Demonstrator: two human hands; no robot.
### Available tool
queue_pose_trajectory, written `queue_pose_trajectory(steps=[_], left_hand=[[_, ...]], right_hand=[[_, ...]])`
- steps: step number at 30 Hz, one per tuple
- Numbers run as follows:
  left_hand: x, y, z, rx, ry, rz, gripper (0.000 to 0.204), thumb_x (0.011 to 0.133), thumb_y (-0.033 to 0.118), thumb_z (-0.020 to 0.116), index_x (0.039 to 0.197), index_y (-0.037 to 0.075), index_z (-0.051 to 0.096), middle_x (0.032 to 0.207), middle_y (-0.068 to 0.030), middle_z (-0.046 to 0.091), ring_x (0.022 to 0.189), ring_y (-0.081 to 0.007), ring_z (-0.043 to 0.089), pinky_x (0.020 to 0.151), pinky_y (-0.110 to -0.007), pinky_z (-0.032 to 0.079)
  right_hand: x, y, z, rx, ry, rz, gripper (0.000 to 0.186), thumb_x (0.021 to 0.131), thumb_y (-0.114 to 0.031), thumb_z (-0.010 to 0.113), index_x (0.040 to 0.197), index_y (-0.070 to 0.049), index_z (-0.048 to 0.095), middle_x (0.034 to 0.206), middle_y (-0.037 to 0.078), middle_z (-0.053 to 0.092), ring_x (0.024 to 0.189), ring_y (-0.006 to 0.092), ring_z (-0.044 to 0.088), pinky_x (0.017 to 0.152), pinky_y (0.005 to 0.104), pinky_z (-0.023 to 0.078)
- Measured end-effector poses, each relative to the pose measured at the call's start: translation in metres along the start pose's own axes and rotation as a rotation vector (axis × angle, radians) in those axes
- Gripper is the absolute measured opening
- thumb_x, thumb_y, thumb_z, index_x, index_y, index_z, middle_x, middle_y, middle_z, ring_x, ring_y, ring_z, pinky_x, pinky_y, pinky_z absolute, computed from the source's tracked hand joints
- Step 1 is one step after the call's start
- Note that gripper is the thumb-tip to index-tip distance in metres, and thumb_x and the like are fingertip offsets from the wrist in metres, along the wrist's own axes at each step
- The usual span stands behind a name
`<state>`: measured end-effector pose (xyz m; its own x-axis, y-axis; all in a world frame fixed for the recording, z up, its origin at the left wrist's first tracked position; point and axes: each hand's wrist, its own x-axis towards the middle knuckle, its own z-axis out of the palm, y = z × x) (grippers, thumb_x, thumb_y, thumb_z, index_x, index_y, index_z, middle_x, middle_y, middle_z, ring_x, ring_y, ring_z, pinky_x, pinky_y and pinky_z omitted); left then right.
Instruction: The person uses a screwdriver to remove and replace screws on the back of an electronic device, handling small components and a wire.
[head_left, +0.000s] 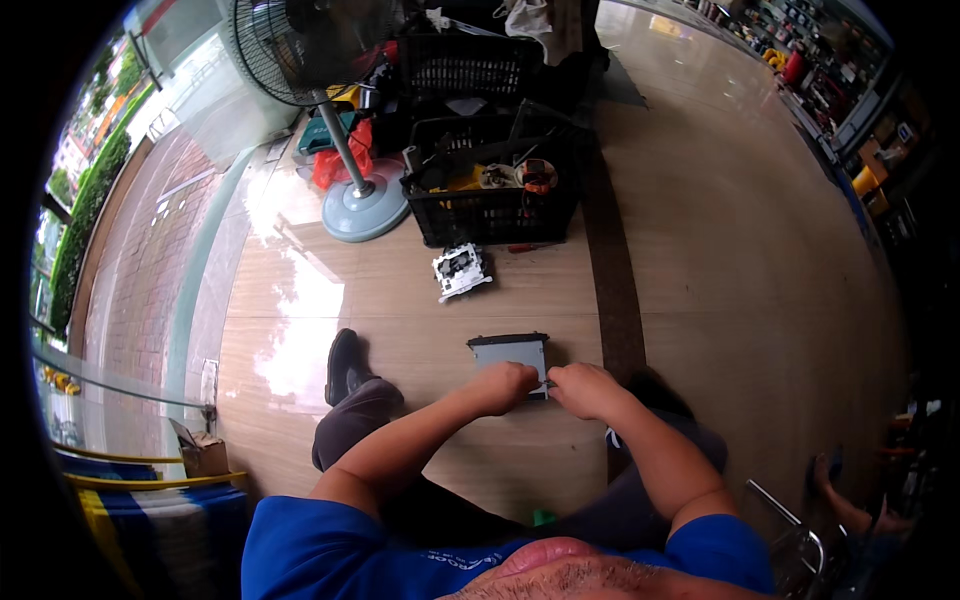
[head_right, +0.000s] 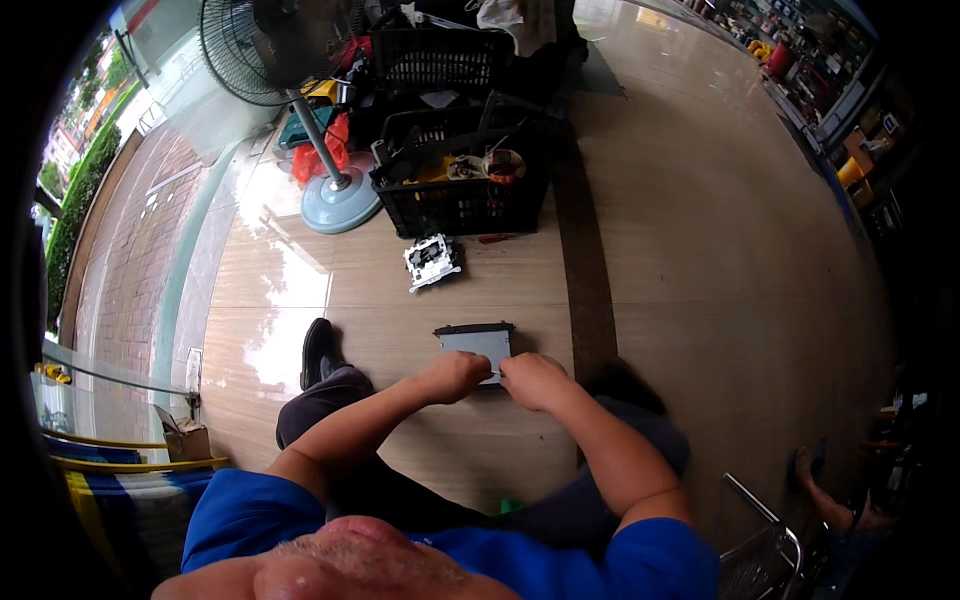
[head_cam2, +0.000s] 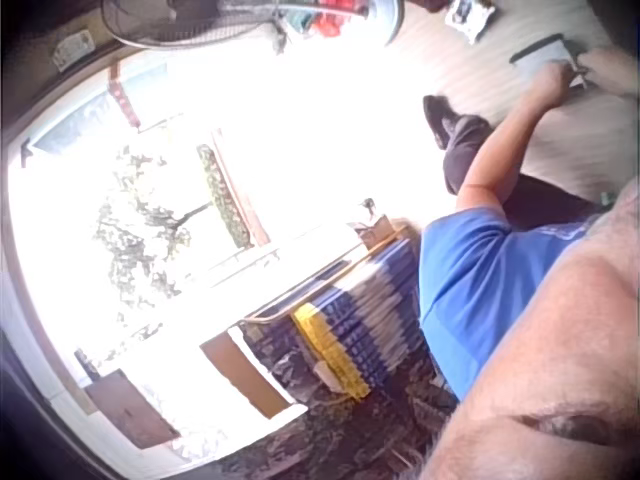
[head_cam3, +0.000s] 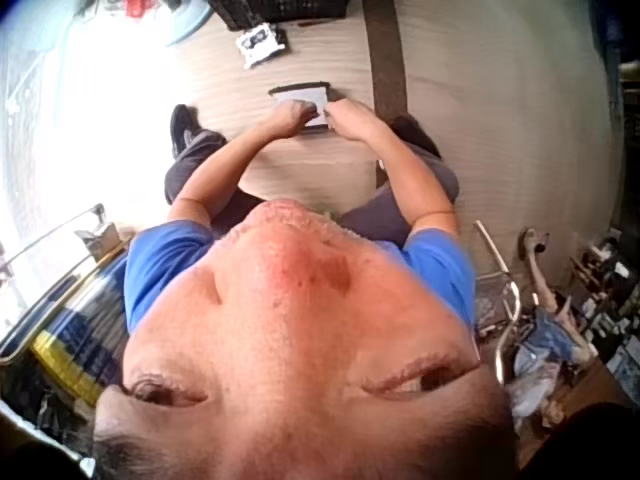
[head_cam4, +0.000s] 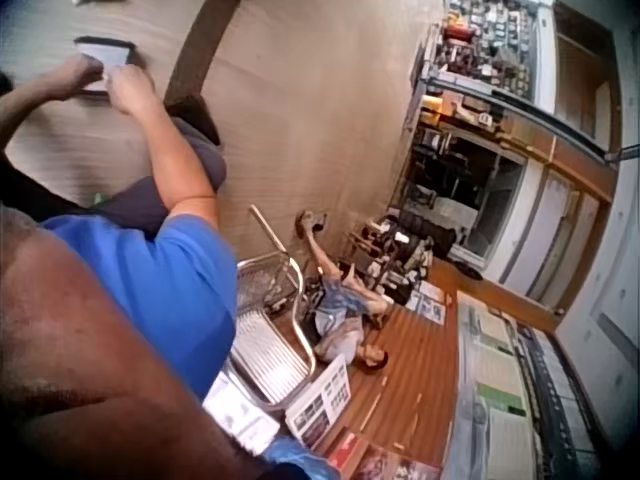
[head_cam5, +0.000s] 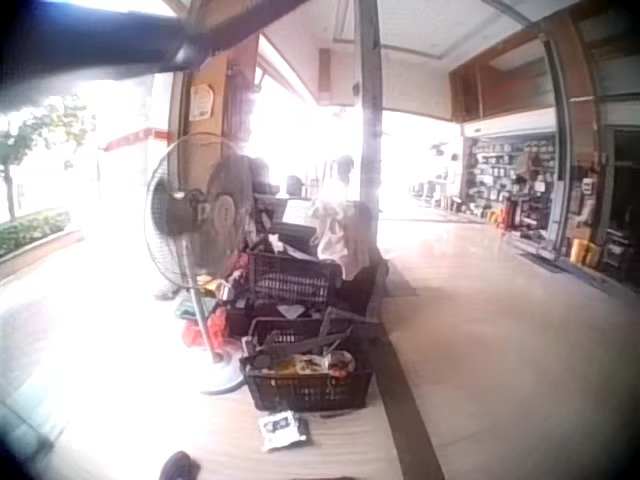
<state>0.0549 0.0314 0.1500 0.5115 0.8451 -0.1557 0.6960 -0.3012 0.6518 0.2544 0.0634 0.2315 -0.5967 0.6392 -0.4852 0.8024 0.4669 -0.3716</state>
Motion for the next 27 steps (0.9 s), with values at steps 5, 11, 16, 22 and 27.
queue_pose_trajectory(steps=[5, 11, 16, 22, 27], left_hand=[[-0.004, -0.004, 0.007, 0.012, 0.075, 0.128, 0.014, 0.091, 0.015, 0.058, 0.084, 0.003, 0.059, 0.081, -0.0191, 0.064, 0.078, -0.0422, 0.061, 0.068, -0.05, 0.049], [-0.009, -0.005, 0.011, -0.014, 0.024, 0.136, 0.013, 0.091, 0.014, 0.054, 0.088, 0.003, 0.061, 0.083, -0.0205, 0.066, 0.08, -0.0422, 0.064, 0.071, -0.05, 0.05], [-0.008, -0.003, 0.009, 0.044, -0.028, 0.112, 0.012, 0.088, 0.01, 0.054, 0.085, 0.002, 0.061, 0.081, -0.0217, 0.065, 0.079, -0.0418, 0.064, 0.07, -0.049, 0.051], [-0.013, 0.003, 0.006, -0.015, -0.041, 0.018, 0.022, 0.092, 0.019, 0.057, 0.082, 0.0, 0.061, 0.083, -0.023, 0.066, 0.081, -0.0419, 0.065, 0.071, -0.05, 0.051], [-0.023, 0.016, 0.003, 0.452, -0.579, -0.02, 0.037, 0.095, 0.038, 0.059, 0.088, 0.003, 0.071, 0.09, -0.0207, 0.07, 0.086, -0.0401, 0.067, 0.074, -0.05, 0.052]], right_hand=[[-0.001, 0.005, 0.01, -0.01, 0.0, -0.064, 0.021, 0.094, -0.024, 0.06, 0.1, -0.004, 0.063, 0.097, 0.019, 0.068, 0.097, 0.0384, 0.065, 0.085, 0.0487, 0.051], [0.0, 0.006, 0.021, -0.049, -0.011, -0.121, 0.018, 0.092, -0.018, 0.059, 0.099, -0.005, 0.068, 0.097, 0.019, 0.07, 0.095, 0.0365, 0.068, 0.081, 0.0481, 0.054], [0.002, 0.007, 0.027, -0.089, -0.055, -0.124, 0.018, 0.092, -0.018, 0.057, 0.099, -0.004, 0.066, 0.098, 0.019, 0.069, 0.097, 0.0359, 0.067, 0.083, 0.0475, 0.052], [0.005, 0.009, 0.022, -0.17, -0.144, -0.137, 0.018, 0.086, -0.009, 0.057, 0.099, -0.001, 0.067, 0.098, 0.02, 0.07, 0.097, 0.0362, 0.068, 0.082, 0.0461, 0.054], [-0.007, 0.017, 0.001, -0.162, 0.008, -0.079, 0.018, 0.073, -0.001, 0.068, 0.09, 0.0, 0.075, 0.097, 0.02, 0.072, 0.095, 0.0344, 0.07, 0.08, 0.0446, 0.056]])
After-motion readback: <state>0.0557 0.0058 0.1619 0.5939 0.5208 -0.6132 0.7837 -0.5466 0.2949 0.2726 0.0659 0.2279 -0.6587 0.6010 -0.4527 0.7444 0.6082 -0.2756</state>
